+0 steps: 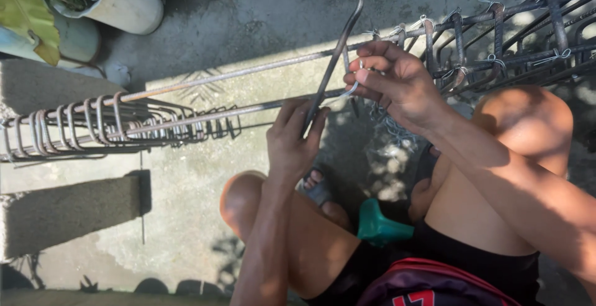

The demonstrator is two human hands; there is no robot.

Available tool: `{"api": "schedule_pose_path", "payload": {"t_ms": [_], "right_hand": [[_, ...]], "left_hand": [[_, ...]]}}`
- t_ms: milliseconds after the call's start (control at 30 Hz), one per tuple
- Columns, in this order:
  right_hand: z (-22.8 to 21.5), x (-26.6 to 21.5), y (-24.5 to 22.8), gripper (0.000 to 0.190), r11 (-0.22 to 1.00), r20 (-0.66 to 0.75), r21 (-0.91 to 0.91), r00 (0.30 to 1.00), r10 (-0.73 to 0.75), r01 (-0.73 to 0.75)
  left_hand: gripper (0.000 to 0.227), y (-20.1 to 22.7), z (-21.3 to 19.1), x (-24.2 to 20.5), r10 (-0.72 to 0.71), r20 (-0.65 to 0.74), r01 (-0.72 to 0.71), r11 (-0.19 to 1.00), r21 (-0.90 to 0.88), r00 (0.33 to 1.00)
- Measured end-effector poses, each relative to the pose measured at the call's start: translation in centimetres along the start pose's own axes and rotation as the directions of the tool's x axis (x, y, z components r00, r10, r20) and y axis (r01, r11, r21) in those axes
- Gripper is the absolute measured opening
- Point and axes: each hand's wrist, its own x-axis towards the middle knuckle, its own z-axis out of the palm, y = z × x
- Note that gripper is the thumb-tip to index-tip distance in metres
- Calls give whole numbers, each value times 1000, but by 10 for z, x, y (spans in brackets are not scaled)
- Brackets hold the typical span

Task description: Tying rebar stirrups to longitudinal bars using a hook tool and wire ties

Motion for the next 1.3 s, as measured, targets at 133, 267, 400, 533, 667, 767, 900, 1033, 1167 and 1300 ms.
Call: {"api": "schedule_pose_path", "payload": {"t_ms": [133, 267, 400, 533, 667, 767, 900, 1033, 1167, 1300], "right_hand": [[-2, -2, -1, 38, 998, 1, -62, 1000, -27, 27], [9, -4, -1, 27, 923, 66, -360, 991, -118, 134], [1, -1, 16, 16, 849, 100, -498, 984, -150, 180], [1, 0, 17, 23, 870, 97, -472, 989, -107, 141], [5, -4, 9, 24, 878, 86, -467, 994, -73, 105], [6, -5, 8, 32, 827, 161, -551, 987, -25, 111], [6, -7, 13, 45, 739, 169, -671, 983, 71, 61], [7, -2, 7, 50, 638, 223, -766, 964, 144, 81], [15, -3, -5, 54, 620, 164, -784, 949, 269, -40], [24, -7, -15, 50, 608, 148, -784, 913, 379, -125]], "left_hand": [[11, 4, -1, -3, 88, 65, -97, 984, 152, 994], [14, 7, 3, -6, 273, 216, -331, 892, 308, 937], [9, 6, 13, -16, 380, 320, -487, 774, 405, 868], [10, 15, 12, -19, 389, 243, -456, 807, 375, 889], [17, 16, 9, -16, 369, 192, -415, 837, 357, 909], [18, 19, 4, -18, 345, 177, -387, 850, 358, 922], [15, 22, 3, -18, 365, 141, -390, 880, 272, 920], [14, 27, -5, -14, 315, 130, -332, 932, 142, 940], [17, 26, -11, -8, 114, 80, -98, 979, -179, 990], [16, 24, -15, -3, -42, 70, 65, 921, -385, 997]]}}
